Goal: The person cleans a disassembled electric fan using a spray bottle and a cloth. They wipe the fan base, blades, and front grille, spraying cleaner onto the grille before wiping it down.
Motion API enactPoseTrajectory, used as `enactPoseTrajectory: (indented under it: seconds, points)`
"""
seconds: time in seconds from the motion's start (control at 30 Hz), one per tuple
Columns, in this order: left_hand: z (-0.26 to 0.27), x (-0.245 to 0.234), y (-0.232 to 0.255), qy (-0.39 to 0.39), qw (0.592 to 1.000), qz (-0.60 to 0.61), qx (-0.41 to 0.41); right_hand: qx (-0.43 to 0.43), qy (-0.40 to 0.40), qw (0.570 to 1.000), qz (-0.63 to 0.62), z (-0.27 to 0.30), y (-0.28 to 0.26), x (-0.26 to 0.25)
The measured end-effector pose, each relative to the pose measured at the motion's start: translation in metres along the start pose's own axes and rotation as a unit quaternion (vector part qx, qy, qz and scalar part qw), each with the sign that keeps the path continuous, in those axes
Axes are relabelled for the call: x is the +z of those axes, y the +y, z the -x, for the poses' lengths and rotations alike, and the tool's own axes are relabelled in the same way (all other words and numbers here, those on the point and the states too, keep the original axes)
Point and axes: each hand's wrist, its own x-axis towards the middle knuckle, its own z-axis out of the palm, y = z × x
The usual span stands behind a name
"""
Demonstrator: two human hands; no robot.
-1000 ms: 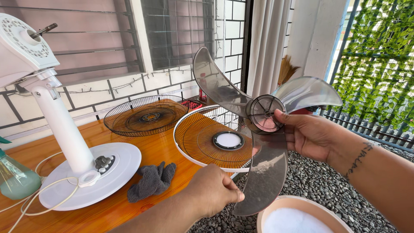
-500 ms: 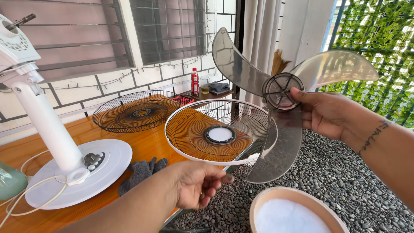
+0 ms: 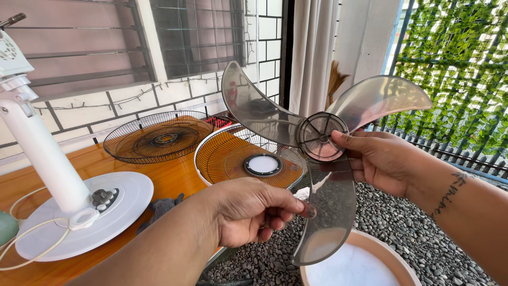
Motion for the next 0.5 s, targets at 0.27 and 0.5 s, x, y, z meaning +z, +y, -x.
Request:
enactPoseTrajectory:
  seconds: [0.27,0.5]
  points:
    - [-0.037,-0.005,-0.038,0.14,0.927,-0.341,-0.071,-0.002,0.013,0.999,0.049,0.0,0.007,0.002]
    - [-0.067,-0.035,-0.07,0.104,0.811,-0.563,-0.122,0.015,0.022,0.997,0.079,-0.001,0.015,0.008]
